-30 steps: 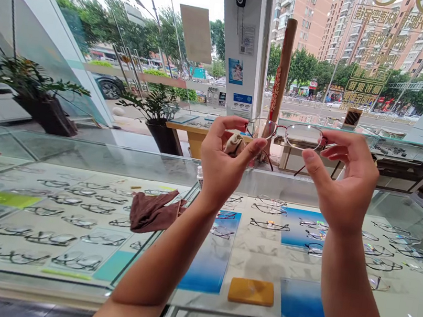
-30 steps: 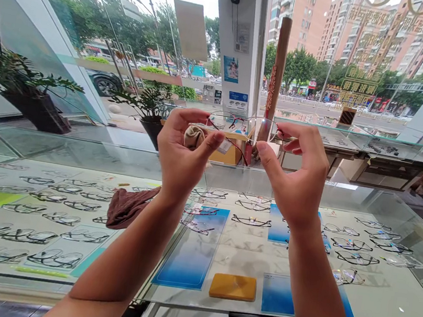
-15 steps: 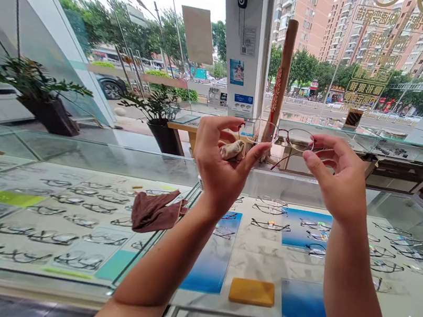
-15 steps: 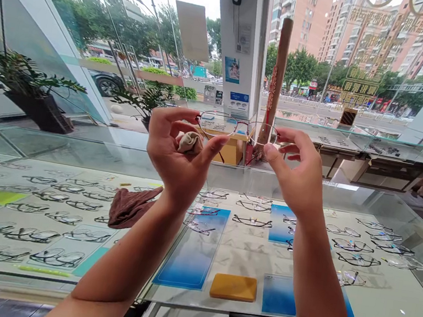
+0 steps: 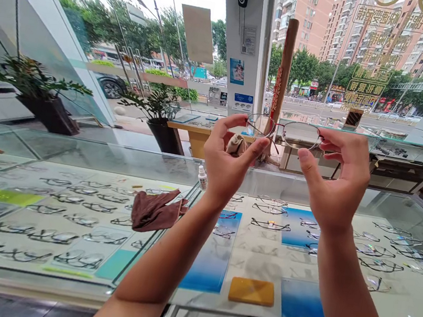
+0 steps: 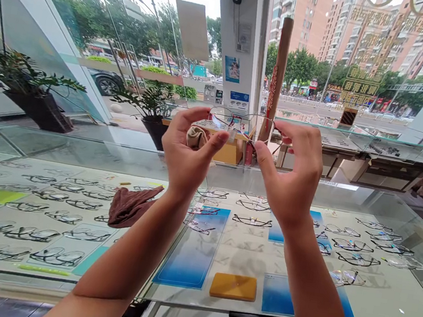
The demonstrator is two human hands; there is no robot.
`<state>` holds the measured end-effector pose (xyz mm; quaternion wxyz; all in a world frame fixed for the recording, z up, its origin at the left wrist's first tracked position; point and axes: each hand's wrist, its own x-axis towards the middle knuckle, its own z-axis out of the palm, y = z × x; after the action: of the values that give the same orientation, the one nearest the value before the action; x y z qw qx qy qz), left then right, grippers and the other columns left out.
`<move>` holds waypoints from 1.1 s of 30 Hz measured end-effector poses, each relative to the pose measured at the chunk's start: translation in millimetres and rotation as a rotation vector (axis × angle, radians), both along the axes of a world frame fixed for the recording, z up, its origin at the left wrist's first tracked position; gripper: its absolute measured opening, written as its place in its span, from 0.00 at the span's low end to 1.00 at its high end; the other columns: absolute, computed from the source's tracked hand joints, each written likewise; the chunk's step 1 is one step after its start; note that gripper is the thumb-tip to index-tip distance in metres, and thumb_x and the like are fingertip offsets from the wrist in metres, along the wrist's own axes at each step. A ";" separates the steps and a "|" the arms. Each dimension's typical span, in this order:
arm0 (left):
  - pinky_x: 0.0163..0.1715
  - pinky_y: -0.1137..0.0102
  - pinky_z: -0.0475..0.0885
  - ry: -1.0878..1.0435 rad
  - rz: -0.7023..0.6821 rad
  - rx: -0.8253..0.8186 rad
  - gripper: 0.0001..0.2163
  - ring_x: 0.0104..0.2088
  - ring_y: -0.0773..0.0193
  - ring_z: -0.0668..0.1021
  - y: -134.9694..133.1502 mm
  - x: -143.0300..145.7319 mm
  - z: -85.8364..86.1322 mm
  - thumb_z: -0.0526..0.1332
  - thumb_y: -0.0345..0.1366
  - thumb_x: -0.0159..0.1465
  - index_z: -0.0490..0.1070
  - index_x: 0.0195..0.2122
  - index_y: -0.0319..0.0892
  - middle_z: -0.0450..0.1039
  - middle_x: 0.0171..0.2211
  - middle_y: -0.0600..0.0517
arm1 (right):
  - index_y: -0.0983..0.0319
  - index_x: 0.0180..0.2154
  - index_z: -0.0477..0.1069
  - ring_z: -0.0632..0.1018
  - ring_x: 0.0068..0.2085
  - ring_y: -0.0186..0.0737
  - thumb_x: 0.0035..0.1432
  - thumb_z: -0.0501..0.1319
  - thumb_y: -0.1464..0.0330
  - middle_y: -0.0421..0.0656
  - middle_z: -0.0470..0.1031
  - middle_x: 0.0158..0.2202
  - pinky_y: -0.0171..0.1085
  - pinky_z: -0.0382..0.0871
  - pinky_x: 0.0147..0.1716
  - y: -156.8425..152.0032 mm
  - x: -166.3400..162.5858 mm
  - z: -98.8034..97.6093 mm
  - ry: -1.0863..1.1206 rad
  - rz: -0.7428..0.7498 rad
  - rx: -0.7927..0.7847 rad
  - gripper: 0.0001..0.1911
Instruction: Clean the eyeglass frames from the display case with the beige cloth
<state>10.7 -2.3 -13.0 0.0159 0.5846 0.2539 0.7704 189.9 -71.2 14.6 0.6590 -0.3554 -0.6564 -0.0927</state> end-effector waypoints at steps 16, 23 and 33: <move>0.31 0.68 0.73 -0.012 0.248 0.199 0.25 0.32 0.67 0.77 1.1 -0.1 -4.1 0.71 0.52 0.62 0.70 0.56 0.48 0.75 0.52 0.47 | 0.50 0.55 0.73 0.78 0.56 0.53 0.64 0.65 0.64 0.46 0.74 0.55 0.52 0.80 0.50 11.1 -3.0 -5.4 0.028 0.143 -0.013 0.17; 0.29 0.66 0.72 -0.009 0.309 0.250 0.27 0.29 0.67 0.74 -2.7 -1.5 -7.3 0.74 0.50 0.59 0.70 0.56 0.50 0.75 0.54 0.47 | 0.50 0.51 0.77 0.82 0.54 0.46 0.71 0.56 0.58 0.44 0.81 0.51 0.50 0.82 0.50 23.4 1.0 -4.6 0.142 0.237 -0.136 0.14; 0.29 0.66 0.71 -0.020 0.304 0.273 0.26 0.29 0.68 0.75 1.8 1.2 -8.9 0.72 0.50 0.61 0.69 0.57 0.50 0.75 0.55 0.47 | 0.51 0.49 0.79 0.84 0.53 0.43 0.69 0.61 0.57 0.42 0.84 0.51 0.47 0.82 0.50 26.4 4.7 -6.2 0.224 0.326 -0.144 0.12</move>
<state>11.9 -0.4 -21.9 -0.1772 0.5286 0.2321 0.7970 194.6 -44.8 8.4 0.7070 -0.2988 -0.6328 0.1022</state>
